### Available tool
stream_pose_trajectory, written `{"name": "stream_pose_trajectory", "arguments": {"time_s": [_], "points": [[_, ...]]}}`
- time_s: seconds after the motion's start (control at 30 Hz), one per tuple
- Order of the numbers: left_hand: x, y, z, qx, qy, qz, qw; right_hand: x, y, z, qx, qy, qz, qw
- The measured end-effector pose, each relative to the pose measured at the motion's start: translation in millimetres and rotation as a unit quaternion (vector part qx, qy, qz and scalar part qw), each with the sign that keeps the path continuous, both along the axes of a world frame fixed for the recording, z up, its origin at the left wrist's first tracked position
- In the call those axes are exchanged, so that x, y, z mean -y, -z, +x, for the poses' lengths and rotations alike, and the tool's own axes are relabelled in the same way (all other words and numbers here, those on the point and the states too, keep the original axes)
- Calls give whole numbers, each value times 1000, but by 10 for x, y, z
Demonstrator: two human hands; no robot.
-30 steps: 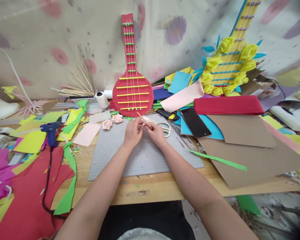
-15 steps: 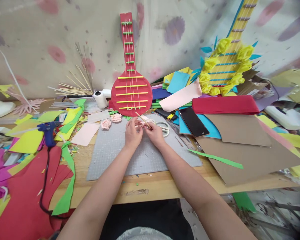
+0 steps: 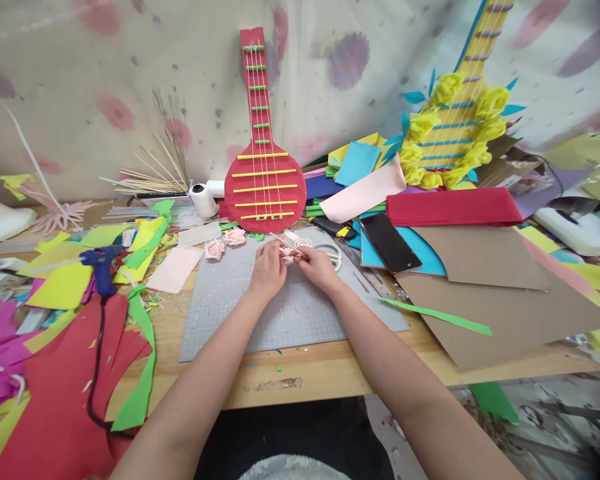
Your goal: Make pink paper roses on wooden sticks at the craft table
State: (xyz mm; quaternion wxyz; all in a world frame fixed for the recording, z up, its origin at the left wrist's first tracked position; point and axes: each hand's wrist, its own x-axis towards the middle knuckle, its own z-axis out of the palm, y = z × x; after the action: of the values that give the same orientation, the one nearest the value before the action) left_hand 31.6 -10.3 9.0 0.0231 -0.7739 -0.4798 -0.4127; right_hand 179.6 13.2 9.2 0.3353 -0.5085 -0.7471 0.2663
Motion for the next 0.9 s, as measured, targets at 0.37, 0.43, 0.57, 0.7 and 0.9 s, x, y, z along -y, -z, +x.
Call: {"name": "stream_pose_trajectory", "arguments": {"time_s": [0.37, 0.43, 0.57, 0.7, 0.9], "points": [[26, -39, -53, 6, 18, -41, 999, -50, 3, 51, -36, -75, -40, 996], [-2, -32, -58, 9, 20, -47, 999, -43, -8, 49, -30, -67, -34, 997], [-57, -40, -74, -6, 33, -57, 998, -42, -20, 37, -21, -61, -28, 997], [-82, -85, -85, -2, 48, -81, 996, -64, -6, 17, -43, -36, -32, 998], [-129, -141, -72, 96, 17, -107, 990, 41, -99, -54, -123, 15, -40, 991]]}}
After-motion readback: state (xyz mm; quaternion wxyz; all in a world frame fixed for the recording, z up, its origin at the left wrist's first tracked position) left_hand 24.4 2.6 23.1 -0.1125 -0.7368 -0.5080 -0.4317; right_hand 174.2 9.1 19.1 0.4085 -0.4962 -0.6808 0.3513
